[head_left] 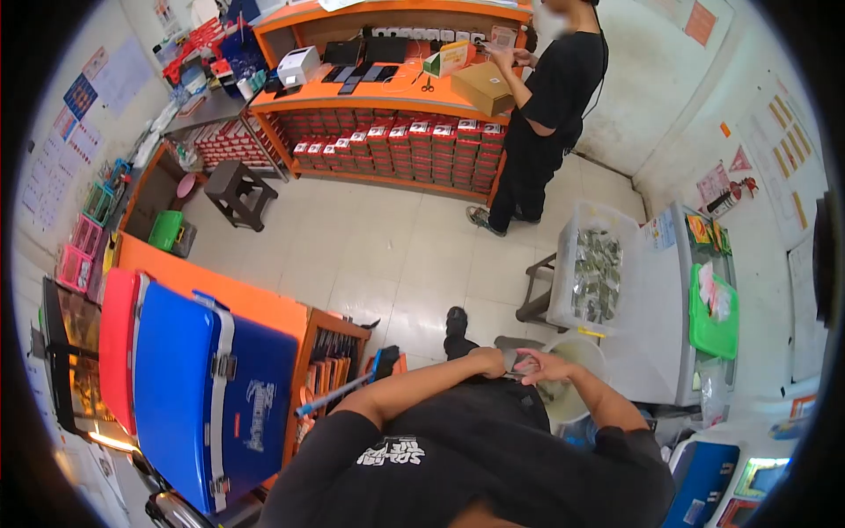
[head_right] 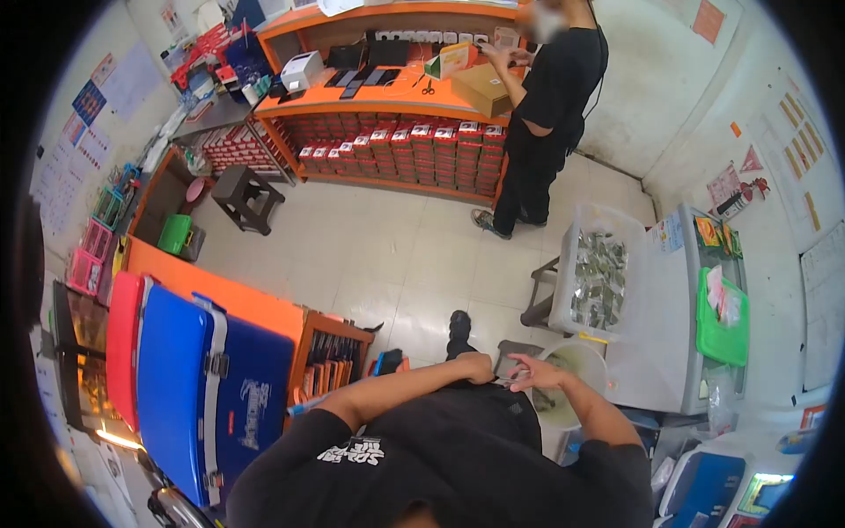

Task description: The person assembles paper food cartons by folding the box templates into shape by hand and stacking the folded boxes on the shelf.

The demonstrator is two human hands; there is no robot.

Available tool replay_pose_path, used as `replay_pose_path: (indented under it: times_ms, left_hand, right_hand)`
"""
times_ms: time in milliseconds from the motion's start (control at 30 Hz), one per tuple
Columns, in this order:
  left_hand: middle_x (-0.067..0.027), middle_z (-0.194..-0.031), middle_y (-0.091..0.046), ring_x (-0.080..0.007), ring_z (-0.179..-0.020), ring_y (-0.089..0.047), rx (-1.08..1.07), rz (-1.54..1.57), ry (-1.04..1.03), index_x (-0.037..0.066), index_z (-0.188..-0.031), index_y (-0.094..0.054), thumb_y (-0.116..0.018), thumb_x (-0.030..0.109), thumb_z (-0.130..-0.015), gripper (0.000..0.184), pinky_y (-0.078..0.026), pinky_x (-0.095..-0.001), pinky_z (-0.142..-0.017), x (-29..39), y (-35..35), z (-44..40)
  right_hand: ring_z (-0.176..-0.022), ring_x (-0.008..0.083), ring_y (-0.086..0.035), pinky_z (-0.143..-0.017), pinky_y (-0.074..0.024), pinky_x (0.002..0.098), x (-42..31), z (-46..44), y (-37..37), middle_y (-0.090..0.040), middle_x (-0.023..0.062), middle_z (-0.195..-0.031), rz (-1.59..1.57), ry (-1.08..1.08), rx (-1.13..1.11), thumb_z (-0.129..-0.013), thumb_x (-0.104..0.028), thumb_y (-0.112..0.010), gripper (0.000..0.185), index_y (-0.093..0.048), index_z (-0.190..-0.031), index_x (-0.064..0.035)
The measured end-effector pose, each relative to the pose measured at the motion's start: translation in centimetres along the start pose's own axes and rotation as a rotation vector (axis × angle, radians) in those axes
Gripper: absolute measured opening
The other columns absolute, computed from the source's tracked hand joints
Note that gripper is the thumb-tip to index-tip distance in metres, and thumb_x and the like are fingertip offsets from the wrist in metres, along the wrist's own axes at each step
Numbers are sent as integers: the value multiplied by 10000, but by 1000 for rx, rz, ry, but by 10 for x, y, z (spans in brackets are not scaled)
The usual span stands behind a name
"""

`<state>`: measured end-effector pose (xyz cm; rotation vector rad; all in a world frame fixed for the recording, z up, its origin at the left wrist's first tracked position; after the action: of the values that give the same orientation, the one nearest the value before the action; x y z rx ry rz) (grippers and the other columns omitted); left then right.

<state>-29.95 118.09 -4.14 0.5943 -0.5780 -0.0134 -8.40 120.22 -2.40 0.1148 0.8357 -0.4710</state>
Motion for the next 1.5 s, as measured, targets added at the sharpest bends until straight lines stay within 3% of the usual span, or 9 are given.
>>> replay_pose_path:
  times_ms: [367, 467, 567, 733, 933, 1067, 1200, 1267, 1500]
  left_hand:
    - [-209, -1002, -688, -348, -915, -673, -56, 91, 39, 18, -983, -708, -570, 288, -832, 338, -518, -433, -770, -65, 213, -136]
    - [-181, -929, -698, -293, -830, -682, -379, -331, -195, 2, -966, -691, -574, 283, -839, 330, -522, -409, -715, -85, 248, -192]
    - [-129, -881, -695, -210, -791, -669, -462, 417, -84, 0, -961, -664, -582, 291, -861, 319, -528, -356, -699, -123, 260, -213]
    - [-76, -864, -680, -151, -774, -640, -85, 839, -23, -1, -959, -637, -549, 266, -923, 283, -528, -301, -698, -205, 294, -209]
    - [-183, -993, -657, -358, -993, -619, 106, 471, 73, 64, -883, -683, -573, 284, -816, 255, -493, -443, -875, -319, 313, -173]
    - [-196, -1014, -660, -386, -984, -613, 123, 37, -59, 71, -895, -698, -533, 269, -864, 260, -520, -475, -828, -379, 327, -134]
    - [-118, -855, -679, -243, -826, -650, 317, 662, 305, 28, -902, -671, -581, 206, -910, 199, -521, -354, -756, -395, 363, -88]
    - [-32, -836, -666, -117, -769, -606, 396, 869, 77, 30, -932, -662, -628, 170, -917, 145, -488, -278, -711, -394, 391, -75]
    - [-4, -852, -667, -75, -785, -584, 9, 1009, -320, 16, -970, -671, -647, 179, -919, 173, -483, -253, -714, -392, 484, -75]
  right_hand:
    - [-998, 304, -649, -835, -516, 375, -38, -199, 188, -631, 210, -1118, 468, 355, 181, -753, -316, -782, 756, -413, -1353, -42]
    - [-1017, 346, -636, -862, -504, 382, -32, -237, 225, -658, 221, -1048, 596, 530, 211, -729, -306, -760, 585, -560, -1216, -52]
    - [-909, 223, -654, -804, -520, 344, -75, -218, 256, -674, 135, -935, 313, 222, 110, -740, -201, -739, 371, -626, -1064, -59]
    - [-773, 176, -632, -723, -511, 326, -66, -203, 296, -645, 76, -815, 156, 176, 78, -798, -169, -670, 198, -594, -918, -31]
    - [-714, 155, -610, -635, -480, 321, -116, -200, 315, -605, 107, -718, 199, 87, 178, -774, -54, -604, 107, -584, -877, -32]
    - [-763, 183, -623, -680, -493, 336, -89, -208, 330, -660, 72, -827, 97, 67, 237, -807, -136, -655, 201, -657, -996, -70]
    - [-870, 182, -632, -743, -501, 294, -94, -179, 320, -667, 4, -985, -512, -301, 396, -896, -300, -639, 287, -658, -1105, -105]
    - [-947, 198, -639, -845, -497, 314, -127, -156, 293, -679, 25, -1062, -762, -539, 289, -931, -424, -545, 422, -622, -1199, -107]
    - [-1165, 242, -576, -1030, -426, 402, -279, -192, 224, -599, 75, -1304, -680, -132, 510, -957, -532, -393, 591, -536, -1332, -97]
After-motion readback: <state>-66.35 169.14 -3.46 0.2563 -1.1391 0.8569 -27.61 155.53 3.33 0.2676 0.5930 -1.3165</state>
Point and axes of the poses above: each hand's wrist, its own z-axis away from the middle knuckle, its own y-axis out of the back of the hand, x = y × z, the point moved 1 cm from there along -z, towards the middle knuckle
